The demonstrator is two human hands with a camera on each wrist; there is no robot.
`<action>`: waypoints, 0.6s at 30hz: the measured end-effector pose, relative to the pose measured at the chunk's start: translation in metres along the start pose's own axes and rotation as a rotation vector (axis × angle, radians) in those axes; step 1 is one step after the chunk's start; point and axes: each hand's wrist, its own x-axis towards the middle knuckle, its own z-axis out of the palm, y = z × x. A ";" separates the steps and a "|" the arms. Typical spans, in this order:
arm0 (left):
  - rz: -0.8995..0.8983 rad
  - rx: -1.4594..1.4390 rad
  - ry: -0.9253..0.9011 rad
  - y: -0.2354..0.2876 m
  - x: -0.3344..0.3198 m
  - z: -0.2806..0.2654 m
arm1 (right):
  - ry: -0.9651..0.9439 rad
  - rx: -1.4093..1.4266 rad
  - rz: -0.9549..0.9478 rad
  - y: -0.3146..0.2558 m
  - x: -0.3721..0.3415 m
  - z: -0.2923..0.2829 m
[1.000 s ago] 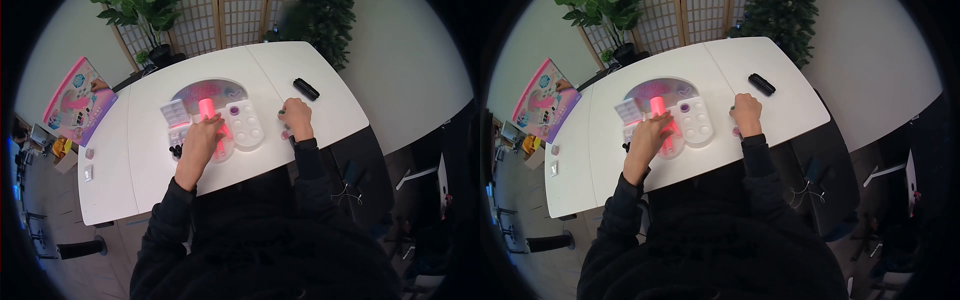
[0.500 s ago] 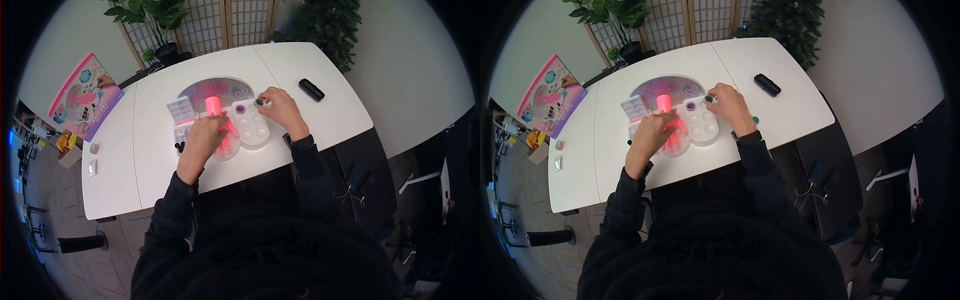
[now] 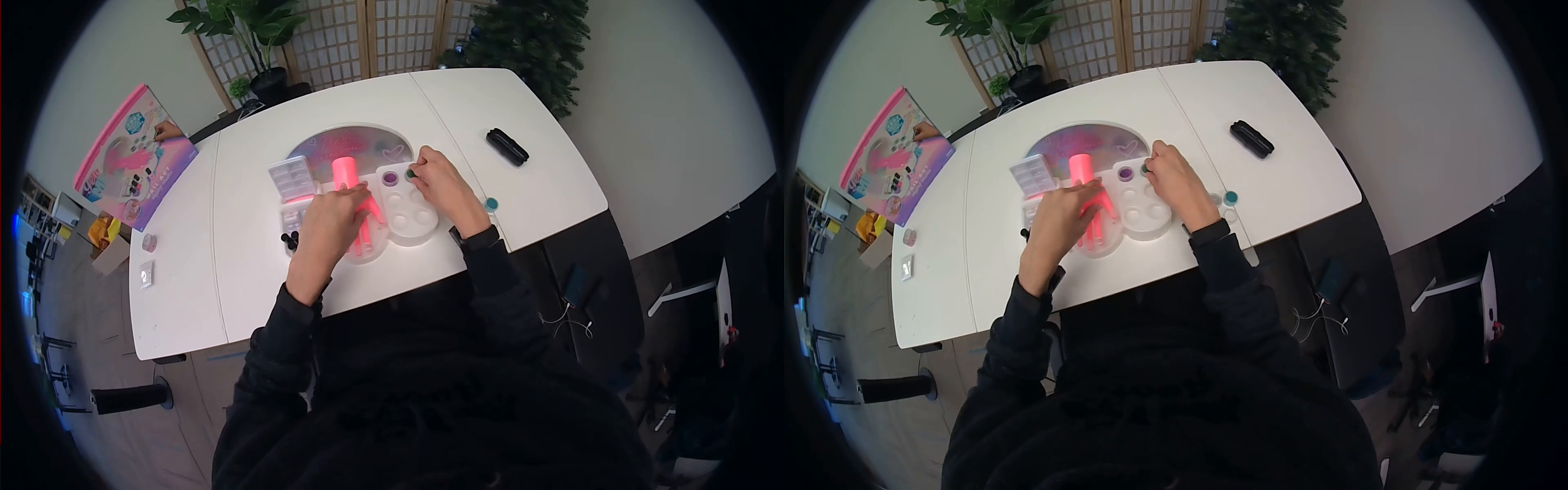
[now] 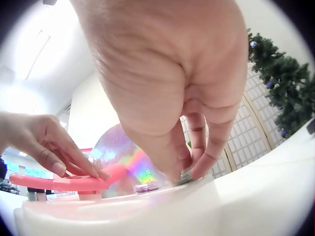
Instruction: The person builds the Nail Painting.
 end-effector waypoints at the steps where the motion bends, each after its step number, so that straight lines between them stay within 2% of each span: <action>1: 0.027 -0.008 0.033 -0.002 -0.001 0.000 | 0.017 -0.060 -0.039 -0.002 0.000 0.001; 5: -0.002 0.064 -0.001 0.001 -0.001 0.000 | 0.016 -0.010 -0.030 -0.001 -0.001 -0.002; 7: -0.040 0.104 -0.034 0.003 0.000 0.000 | -0.041 0.111 0.022 0.002 -0.002 -0.010; 9: -0.048 0.087 -0.016 0.001 -0.002 0.000 | 0.002 0.204 0.123 0.004 -0.010 -0.020; 11: -0.047 0.059 -0.002 0.000 -0.003 0.000 | 0.052 0.124 0.207 0.014 -0.022 -0.032; 13: -0.050 0.033 -0.002 0.000 -0.003 -0.001 | 0.040 -0.093 0.283 0.029 -0.040 -0.043; 14: -0.032 0.032 0.011 -0.001 -0.003 0.001 | 0.040 -0.087 0.276 0.034 -0.051 -0.046; 16: -0.048 0.038 -0.001 0.000 -0.003 0.001 | 0.000 -0.263 0.479 0.044 -0.068 -0.050; 18: -0.062 0.040 -0.014 0.002 -0.003 0.000 | -0.012 -0.225 0.502 0.056 -0.075 -0.047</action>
